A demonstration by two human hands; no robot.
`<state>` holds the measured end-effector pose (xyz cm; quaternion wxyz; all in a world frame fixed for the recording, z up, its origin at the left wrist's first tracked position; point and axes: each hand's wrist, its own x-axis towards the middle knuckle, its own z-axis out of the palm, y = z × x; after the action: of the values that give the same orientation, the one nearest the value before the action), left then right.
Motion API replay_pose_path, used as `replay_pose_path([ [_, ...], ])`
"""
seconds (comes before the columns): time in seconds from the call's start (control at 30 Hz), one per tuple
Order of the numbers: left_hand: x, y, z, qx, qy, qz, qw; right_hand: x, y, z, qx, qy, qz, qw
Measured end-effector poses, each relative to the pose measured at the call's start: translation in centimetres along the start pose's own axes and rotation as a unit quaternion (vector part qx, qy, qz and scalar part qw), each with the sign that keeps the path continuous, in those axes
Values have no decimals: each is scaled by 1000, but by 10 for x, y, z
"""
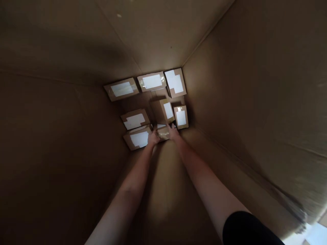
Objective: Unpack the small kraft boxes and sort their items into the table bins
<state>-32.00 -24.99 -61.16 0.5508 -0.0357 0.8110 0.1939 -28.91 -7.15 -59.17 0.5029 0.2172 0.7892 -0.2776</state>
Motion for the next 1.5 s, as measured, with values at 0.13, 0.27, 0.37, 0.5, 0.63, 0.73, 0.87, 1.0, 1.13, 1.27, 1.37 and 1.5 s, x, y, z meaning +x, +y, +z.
replay_pose_path([
  [0.13,3,2,15,-32,-16,-8,999,10,12,19,70,18,17,997],
  [0.27,-25,15,17,-70,58,-11,996,-13,4,10,37,48,28,998],
  [0.37,-59,31,2,-82,102,-34,991,-46,-14,-10,-14,51,30,998],
  [0.5,-110,56,-42,-72,118,-52,989,-99,-47,-44,-45,56,26,997],
  [0.63,-176,82,-96,-67,150,-6,986,-165,-82,-85,-62,100,-18,993],
  [0.73,-233,99,-129,-72,188,58,978,-225,-107,-118,-61,147,-57,986],
  [0.87,-304,119,-166,-87,248,136,955,-305,-137,-160,-49,226,-101,968],
  [1.0,-369,145,-202,-74,294,191,934,-386,-155,-193,-27,308,-133,941],
  [1.13,-429,174,-230,-42,295,288,910,-463,-153,-207,13,377,-123,918],
  [1.27,-482,204,-242,27,285,386,877,-531,-138,-202,69,457,-95,882],
  [1.37,-521,231,-230,62,279,449,847,-578,-118,-189,114,518,-57,846],
  [1.5,-563,268,-179,95,270,507,813,-629,-70,-157,177,600,3,780],
])
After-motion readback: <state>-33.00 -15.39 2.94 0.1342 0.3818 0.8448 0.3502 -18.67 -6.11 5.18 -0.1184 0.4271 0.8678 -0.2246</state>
